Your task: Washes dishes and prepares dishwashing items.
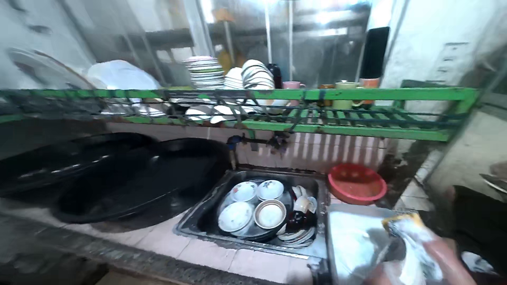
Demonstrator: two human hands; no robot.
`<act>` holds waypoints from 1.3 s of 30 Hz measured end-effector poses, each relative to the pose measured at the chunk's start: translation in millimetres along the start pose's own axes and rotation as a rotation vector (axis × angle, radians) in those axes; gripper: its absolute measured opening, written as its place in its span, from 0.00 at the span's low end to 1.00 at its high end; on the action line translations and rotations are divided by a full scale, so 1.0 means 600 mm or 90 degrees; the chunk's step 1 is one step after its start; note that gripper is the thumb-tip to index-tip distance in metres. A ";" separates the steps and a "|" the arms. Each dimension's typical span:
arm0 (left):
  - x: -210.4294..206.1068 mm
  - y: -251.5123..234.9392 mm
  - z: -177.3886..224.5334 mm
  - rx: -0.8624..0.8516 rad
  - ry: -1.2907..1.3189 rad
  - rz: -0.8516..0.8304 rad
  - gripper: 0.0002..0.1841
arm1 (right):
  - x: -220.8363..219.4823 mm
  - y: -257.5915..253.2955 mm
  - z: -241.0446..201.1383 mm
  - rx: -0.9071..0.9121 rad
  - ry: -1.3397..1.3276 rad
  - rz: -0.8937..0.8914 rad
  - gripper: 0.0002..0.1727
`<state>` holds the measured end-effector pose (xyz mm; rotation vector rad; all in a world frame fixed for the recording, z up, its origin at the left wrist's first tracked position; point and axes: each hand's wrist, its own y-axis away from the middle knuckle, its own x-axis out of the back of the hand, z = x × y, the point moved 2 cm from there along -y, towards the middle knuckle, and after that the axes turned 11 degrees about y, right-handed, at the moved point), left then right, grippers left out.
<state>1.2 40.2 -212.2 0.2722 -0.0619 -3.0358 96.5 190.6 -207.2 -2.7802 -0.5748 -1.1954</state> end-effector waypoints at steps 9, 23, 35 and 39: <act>0.062 -0.010 0.024 0.058 -0.064 0.001 0.24 | -0.058 0.073 -0.031 0.097 -0.111 0.135 0.32; 0.077 -0.019 0.010 0.010 0.357 0.185 0.16 | -0.067 0.040 0.004 -0.028 -0.248 0.129 0.25; 0.120 -0.063 0.040 -0.004 0.651 0.385 0.21 | -0.116 0.104 -0.008 0.380 -0.174 0.312 0.28; 0.110 -0.038 0.040 0.028 0.482 0.307 0.16 | -0.048 0.047 -0.004 0.019 -0.256 0.145 0.24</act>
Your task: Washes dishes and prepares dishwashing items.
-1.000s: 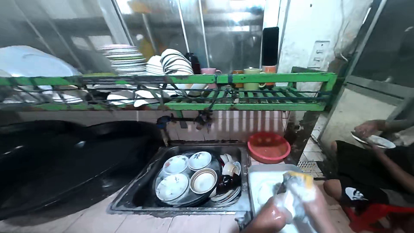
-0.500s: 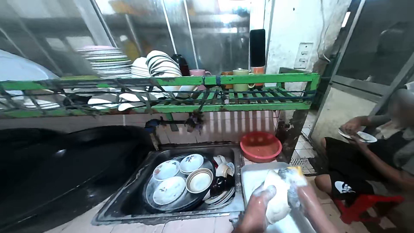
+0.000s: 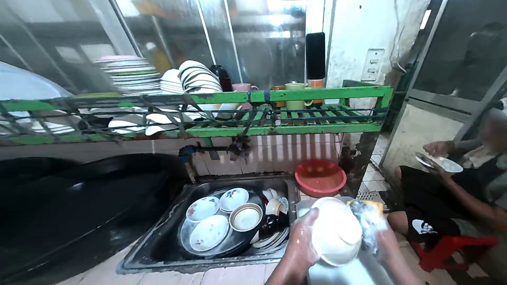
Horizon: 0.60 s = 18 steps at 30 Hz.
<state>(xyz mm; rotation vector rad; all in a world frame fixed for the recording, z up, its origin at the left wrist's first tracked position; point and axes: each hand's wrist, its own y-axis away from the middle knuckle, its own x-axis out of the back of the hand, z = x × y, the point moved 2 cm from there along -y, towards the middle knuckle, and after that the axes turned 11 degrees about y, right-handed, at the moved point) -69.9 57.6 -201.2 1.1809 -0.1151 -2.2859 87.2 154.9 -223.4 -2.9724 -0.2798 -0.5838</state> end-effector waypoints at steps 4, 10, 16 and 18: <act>-0.005 0.029 -0.019 -0.048 -0.387 -0.175 0.15 | 0.001 0.014 -0.073 0.091 0.284 -0.134 0.35; -0.009 0.045 0.009 -0.109 -0.318 -0.177 0.18 | 0.004 -0.012 -0.011 -0.079 -0.160 -0.104 0.19; 0.033 -0.025 -0.008 -0.013 -0.207 -0.059 0.36 | 0.034 0.004 -0.093 0.148 -0.084 0.124 0.27; 0.031 -0.024 -0.012 0.178 -0.019 -0.074 0.37 | 0.042 0.000 -0.096 0.179 -0.029 0.062 0.29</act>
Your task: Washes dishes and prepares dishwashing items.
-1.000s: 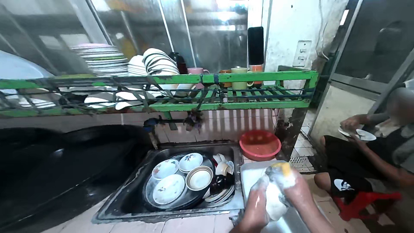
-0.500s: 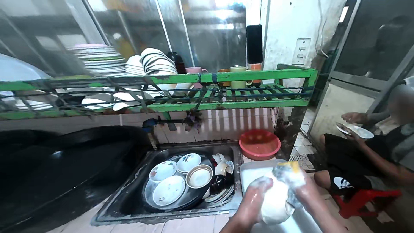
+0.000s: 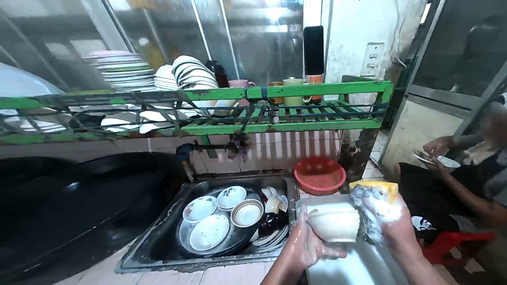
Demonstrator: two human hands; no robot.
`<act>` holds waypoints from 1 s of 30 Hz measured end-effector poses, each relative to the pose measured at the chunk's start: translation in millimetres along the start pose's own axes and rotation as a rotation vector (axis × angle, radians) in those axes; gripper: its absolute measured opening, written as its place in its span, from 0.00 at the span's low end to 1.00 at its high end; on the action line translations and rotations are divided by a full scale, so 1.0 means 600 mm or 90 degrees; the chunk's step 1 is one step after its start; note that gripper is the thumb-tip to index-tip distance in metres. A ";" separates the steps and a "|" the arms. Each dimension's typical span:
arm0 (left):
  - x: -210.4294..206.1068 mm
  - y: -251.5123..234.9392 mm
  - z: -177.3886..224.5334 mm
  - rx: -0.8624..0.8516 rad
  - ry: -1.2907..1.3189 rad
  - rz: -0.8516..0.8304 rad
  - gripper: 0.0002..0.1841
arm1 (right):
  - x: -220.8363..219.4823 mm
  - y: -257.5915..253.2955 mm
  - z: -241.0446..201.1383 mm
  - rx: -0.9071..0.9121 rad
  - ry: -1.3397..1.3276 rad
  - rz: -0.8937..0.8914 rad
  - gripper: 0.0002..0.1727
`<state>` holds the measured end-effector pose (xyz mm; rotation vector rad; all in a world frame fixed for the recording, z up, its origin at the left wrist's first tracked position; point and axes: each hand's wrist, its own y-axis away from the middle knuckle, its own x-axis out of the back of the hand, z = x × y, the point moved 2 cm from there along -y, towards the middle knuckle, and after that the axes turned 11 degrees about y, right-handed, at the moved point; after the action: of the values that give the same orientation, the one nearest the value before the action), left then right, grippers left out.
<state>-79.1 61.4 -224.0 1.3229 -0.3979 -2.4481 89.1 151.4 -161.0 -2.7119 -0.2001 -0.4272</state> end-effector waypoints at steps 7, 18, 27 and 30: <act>-0.033 -0.013 -0.010 -0.283 -0.337 0.054 0.23 | -0.103 0.034 0.071 -0.264 0.139 -0.261 0.27; -0.041 -0.030 0.064 0.044 -0.638 -0.007 0.19 | -0.068 0.025 0.076 0.678 0.514 -0.245 0.10; -0.038 -0.040 0.068 -0.283 -0.566 0.042 0.26 | -0.119 0.069 0.026 0.075 0.459 -0.451 0.31; -0.002 -0.043 0.045 -0.335 -0.408 0.091 0.22 | -0.141 0.070 0.017 -0.051 0.277 -0.370 0.34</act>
<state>-105.3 87.5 -218.8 0.2798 0.0231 -2.5487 20.5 110.1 -212.1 -2.5142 -0.8623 -1.1894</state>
